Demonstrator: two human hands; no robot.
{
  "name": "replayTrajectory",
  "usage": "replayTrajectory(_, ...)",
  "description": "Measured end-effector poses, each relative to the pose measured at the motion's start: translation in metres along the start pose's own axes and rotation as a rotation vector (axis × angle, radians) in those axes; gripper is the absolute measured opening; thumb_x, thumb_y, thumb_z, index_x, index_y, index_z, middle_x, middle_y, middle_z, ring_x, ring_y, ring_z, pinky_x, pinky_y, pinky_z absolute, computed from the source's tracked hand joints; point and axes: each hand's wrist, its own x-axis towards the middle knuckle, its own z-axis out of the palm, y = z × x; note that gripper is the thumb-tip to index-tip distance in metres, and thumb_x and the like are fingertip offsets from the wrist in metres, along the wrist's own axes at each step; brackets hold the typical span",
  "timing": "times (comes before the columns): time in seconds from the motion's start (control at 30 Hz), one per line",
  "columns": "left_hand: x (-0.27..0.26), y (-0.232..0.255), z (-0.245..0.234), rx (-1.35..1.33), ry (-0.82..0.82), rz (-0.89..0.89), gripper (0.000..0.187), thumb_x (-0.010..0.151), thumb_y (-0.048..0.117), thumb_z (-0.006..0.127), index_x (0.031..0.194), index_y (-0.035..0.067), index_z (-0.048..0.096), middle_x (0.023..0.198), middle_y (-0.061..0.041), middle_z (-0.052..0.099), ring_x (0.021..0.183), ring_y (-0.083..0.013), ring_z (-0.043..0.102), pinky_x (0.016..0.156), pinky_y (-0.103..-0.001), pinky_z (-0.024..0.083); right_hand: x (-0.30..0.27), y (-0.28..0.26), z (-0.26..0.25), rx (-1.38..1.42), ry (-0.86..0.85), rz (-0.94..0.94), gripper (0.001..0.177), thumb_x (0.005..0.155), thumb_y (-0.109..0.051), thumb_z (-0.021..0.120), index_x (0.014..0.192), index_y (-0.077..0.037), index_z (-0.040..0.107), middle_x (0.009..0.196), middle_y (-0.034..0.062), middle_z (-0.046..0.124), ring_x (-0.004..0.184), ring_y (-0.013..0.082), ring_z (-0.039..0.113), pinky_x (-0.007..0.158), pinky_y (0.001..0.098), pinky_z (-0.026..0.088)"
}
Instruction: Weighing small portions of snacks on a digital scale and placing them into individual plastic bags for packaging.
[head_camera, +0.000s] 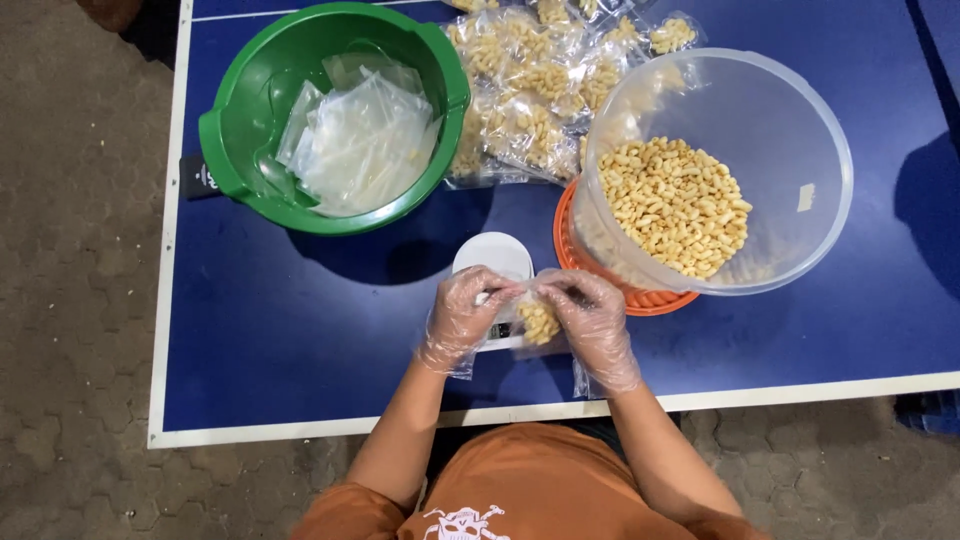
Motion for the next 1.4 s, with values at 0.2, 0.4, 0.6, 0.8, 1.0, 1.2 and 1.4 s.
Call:
replayTrajectory(0.2, 0.016, -0.052, -0.014, 0.175, 0.203, -0.156, 0.004, 0.088, 0.012, 0.080, 0.090, 0.009, 0.078, 0.078, -0.014, 0.074, 0.072, -0.0355, 0.070, 0.069, -0.043, 0.057, -0.004, 0.074, -0.006, -0.069, 0.024, 0.128, 0.006, 0.087, -0.010, 0.082, 0.093, -0.008, 0.080, 0.077, 0.0116, 0.075, 0.078, 0.0228, 0.073, 0.074, 0.0370, 0.059)
replayTrajectory(0.4, 0.087, -0.063, 0.033, -0.281, 0.577, -0.414, 0.018, 0.097, 0.012, 0.070, 0.110, 0.002, 0.076, 0.089, -0.019, 0.079, 0.055, -0.0150, 0.070, 0.050, -0.027, 0.062, -0.015, 0.104, -0.013, -0.181, -0.052, -0.026, 0.007, 0.088, -0.012, 0.082, 0.094, -0.011, 0.079, 0.077, 0.0117, 0.077, 0.075, 0.0313, 0.075, 0.066, 0.0397, 0.061)
replayTrajectory(0.6, 0.140, -0.026, 0.041, -0.135, 0.168, -0.652, 0.080, 0.097, 0.023, 0.072, 0.160, 0.004, 0.026, 0.149, -0.038, 0.045, 0.127, -0.0456, 0.058, 0.099, -0.044, 0.061, -0.014, 0.092, -0.016, -0.193, -0.049, -0.023, 0.008, 0.089, -0.015, 0.081, 0.095, -0.012, 0.078, 0.077, 0.0099, 0.076, 0.074, 0.0288, 0.075, 0.064, 0.0373, 0.060)
replayTrajectory(0.8, 0.158, -0.012, -0.025, 0.435, 0.296, -0.303, 0.025, 0.098, 0.038, 0.067, 0.108, 0.020, 0.079, 0.092, -0.011, 0.078, 0.090, -0.0338, 0.077, 0.077, -0.048, 0.062, -0.012, 0.093, -0.015, -0.209, -0.067, -0.024, 0.008, 0.088, -0.016, 0.082, 0.095, -0.014, 0.079, 0.079, 0.0077, 0.078, 0.077, 0.0268, 0.076, 0.067, 0.0363, 0.062)
replayTrajectory(1.0, 0.229, -0.081, -0.121, 0.940, -0.455, -0.937, 0.126, 0.076, 0.023, 0.090, 0.166, 0.022, 0.001, 0.174, -0.003, -0.002, 0.158, -0.0351, -0.006, 0.127, -0.056, 0.000, -0.013, 0.087, -0.023, -0.079, -0.180, -0.044, 0.008, 0.096, -0.013, 0.070, 0.096, -0.006, 0.071, 0.099, 0.0066, 0.075, 0.087, 0.0156, 0.070, 0.080, 0.0288, 0.056)
replayTrajectory(1.2, 0.229, -0.132, -0.146, 0.857, -0.606, -0.789, 0.137, 0.065, 0.045, 0.094, 0.165, 0.019, 0.004, 0.172, -0.013, 0.015, 0.157, -0.0368, 0.015, 0.127, -0.053, 0.017, -0.013, 0.089, -0.022, -0.091, -0.173, -0.069, 0.007, 0.096, -0.012, 0.070, 0.096, -0.005, 0.071, 0.096, 0.0064, 0.075, 0.083, 0.0153, 0.069, 0.079, 0.0288, 0.056)
replayTrajectory(1.4, 0.230, -0.109, -0.138, 1.029, -0.460, -0.467, 0.100, 0.076, 0.055, 0.089, 0.155, 0.022, 0.038, 0.152, -0.022, 0.043, 0.142, -0.0427, 0.034, 0.113, -0.064, 0.029, -0.014, 0.091, -0.021, -0.089, -0.168, -0.123, 0.005, 0.097, -0.008, 0.069, 0.096, -0.003, 0.070, 0.096, 0.0074, 0.074, 0.083, 0.0153, 0.068, 0.077, 0.0285, 0.055)
